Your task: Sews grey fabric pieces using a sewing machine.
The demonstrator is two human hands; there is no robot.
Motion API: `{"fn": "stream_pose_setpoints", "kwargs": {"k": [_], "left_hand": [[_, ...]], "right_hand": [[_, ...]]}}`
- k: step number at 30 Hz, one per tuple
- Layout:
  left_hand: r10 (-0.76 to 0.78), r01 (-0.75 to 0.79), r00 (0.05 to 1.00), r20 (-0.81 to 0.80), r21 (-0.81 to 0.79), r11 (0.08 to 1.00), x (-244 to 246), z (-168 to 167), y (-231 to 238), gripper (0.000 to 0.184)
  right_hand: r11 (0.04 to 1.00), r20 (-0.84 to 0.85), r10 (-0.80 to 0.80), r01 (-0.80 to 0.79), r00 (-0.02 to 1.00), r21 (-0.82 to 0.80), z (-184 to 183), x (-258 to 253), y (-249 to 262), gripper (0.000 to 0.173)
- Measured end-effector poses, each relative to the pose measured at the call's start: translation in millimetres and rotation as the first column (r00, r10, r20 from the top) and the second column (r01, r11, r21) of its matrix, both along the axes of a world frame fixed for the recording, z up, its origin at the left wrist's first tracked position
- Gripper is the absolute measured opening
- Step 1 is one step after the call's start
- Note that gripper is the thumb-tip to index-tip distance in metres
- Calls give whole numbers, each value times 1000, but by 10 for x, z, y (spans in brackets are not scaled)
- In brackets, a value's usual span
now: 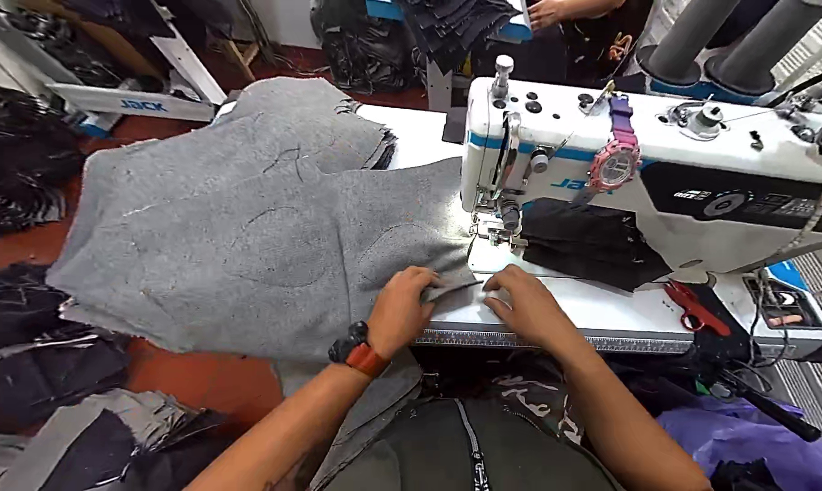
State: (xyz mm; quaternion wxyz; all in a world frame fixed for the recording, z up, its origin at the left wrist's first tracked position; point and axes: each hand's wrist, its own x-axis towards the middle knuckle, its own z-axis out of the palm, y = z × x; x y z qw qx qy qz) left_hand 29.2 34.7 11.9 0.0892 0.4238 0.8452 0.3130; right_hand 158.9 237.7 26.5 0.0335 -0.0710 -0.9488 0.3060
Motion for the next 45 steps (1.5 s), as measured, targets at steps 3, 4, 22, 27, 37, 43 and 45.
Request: {"fn": "stream_pose_setpoints", "kwargs": {"k": [3, 4, 22, 27, 37, 43, 45], "left_hand": [[-28, 47, 968, 249, -72, 996, -288, 252, -51, 25], [-30, 61, 949, 314, -91, 994, -368, 283, -60, 30], [-583, 627, 636, -505, -101, 773, -166, -229, 205, 25], [-554, 618, 691, -464, -16, 786, -60, -274, 189, 22], [-412, 483, 733, -542, -12, 875, 172, -295, 202, 23], [-418, 509, 711, -566, 4, 861, 201, -305, 199, 25], [-419, 485, 723, -549, -28, 874, 245, -290, 199, 25]], "right_hand": [[998, -126, -10, 3, 992, -60, -283, -166, -23, 63], [997, -179, -25, 11, 984, -77, -351, -196, -83, 66], [959, -632, 98, 96, 769, 265, -798, 258, -364, 19], [957, -768, 9, 217, 640, 192, -1032, 344, -360, 12], [940, -794, 39, 247, 607, 235, -1097, 329, -332, 11], [937, -804, 60, 244, 591, 250, -1118, 335, -316, 12], [941, -800, 56, 236, 597, 242, -1121, 338, -315, 12]]}}
